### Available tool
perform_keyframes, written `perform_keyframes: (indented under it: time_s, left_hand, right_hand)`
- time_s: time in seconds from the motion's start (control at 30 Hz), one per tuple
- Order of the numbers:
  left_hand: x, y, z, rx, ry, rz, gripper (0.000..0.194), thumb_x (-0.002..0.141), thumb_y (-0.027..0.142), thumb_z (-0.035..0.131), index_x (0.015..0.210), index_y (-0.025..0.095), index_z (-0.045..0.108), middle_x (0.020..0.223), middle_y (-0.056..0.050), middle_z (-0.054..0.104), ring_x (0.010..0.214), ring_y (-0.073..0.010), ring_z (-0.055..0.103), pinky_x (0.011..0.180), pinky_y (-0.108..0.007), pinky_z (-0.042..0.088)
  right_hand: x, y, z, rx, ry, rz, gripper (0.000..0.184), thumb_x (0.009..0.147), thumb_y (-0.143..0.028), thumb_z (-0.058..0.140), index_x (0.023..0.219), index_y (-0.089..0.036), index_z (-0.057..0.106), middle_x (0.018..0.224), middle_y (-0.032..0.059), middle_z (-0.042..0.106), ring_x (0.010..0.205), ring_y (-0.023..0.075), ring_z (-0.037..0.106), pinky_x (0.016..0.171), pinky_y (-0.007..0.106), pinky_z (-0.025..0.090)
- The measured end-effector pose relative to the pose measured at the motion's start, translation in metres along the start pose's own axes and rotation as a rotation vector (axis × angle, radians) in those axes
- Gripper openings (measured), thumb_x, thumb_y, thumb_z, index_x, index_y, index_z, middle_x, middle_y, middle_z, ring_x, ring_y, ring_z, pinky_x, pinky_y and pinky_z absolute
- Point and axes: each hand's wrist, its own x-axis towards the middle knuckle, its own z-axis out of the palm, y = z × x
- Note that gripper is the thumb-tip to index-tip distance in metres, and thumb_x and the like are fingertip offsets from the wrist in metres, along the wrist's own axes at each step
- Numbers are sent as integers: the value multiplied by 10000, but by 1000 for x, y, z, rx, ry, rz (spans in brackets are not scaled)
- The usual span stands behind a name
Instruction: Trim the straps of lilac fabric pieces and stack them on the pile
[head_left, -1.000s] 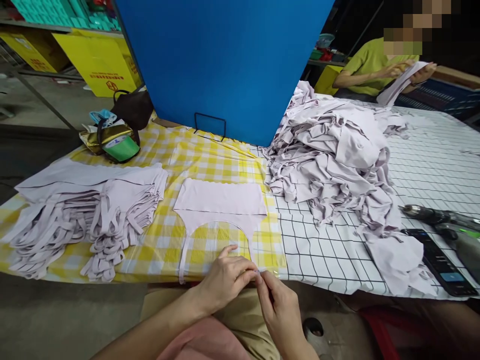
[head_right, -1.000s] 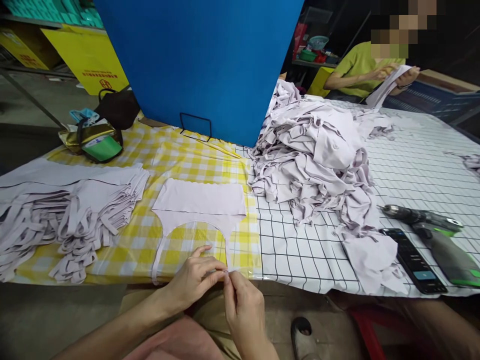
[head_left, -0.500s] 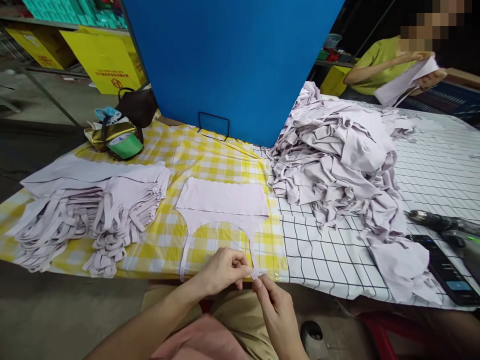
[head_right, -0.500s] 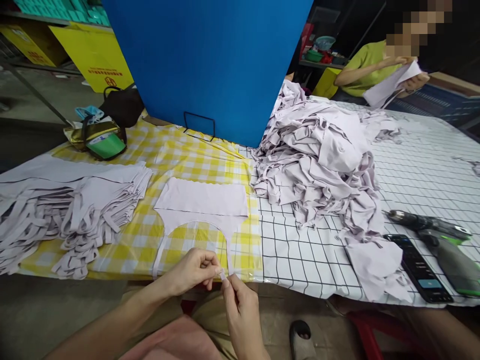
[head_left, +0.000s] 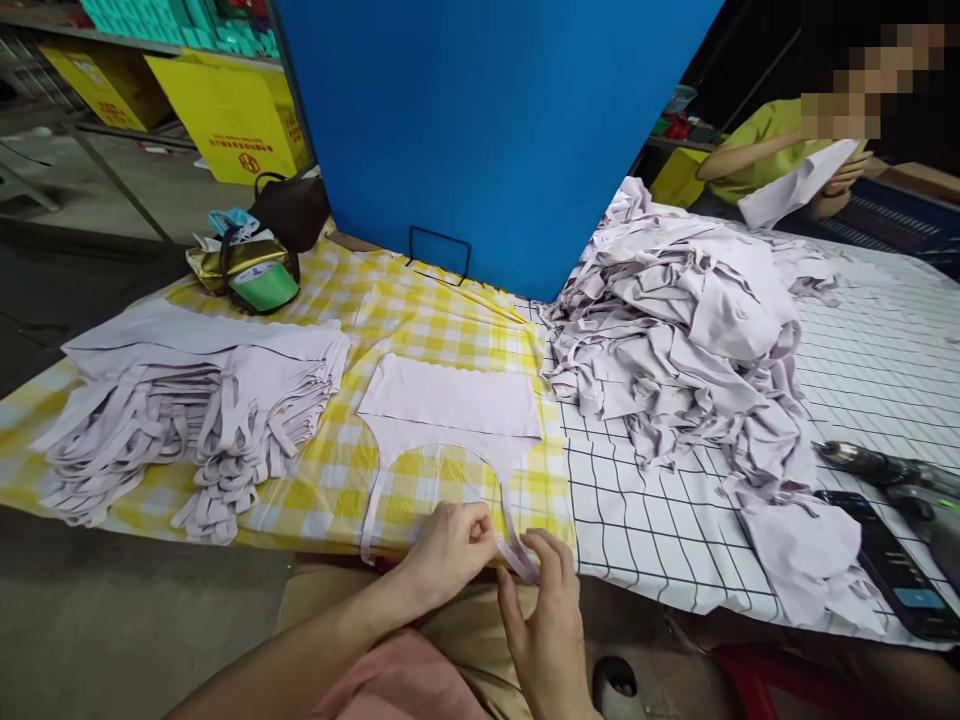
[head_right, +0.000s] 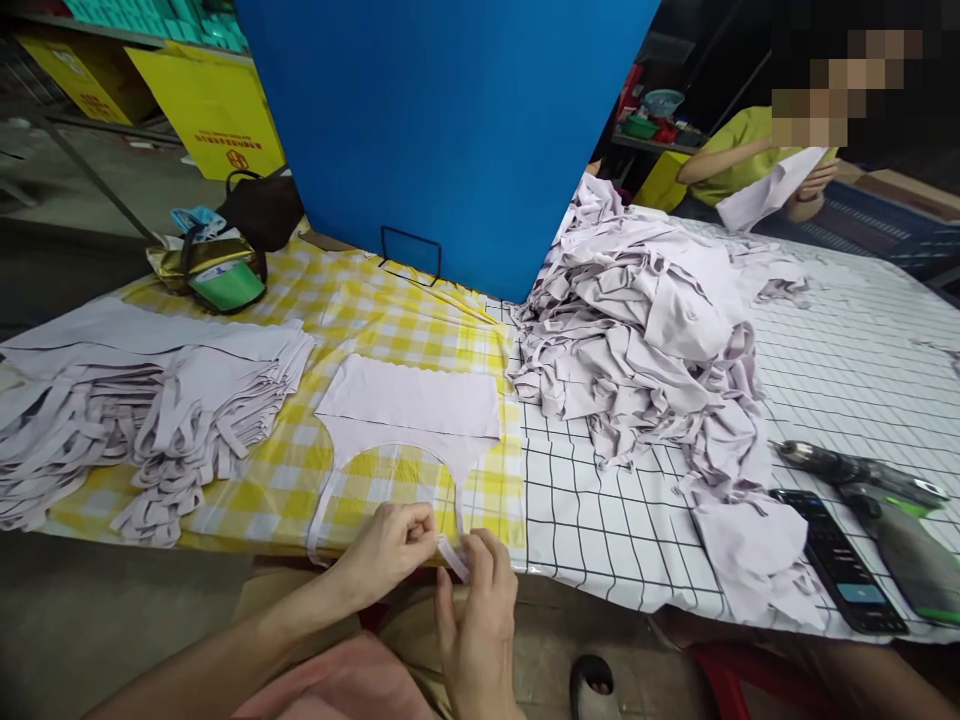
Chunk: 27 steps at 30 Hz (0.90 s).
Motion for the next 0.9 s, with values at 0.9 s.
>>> perform_keyframes:
  time_s: [0.9]
  left_hand:
    - [117,-20,-55,841,70,646,97,801,124,538,748,137,618,880,-73,605,909,-203,537,770,-297,449]
  right_hand:
    - [146,23,30,-173,-217,-162,270,877,-231,366,753,-161,595,695,28,568,611,137,534,584,237,395]
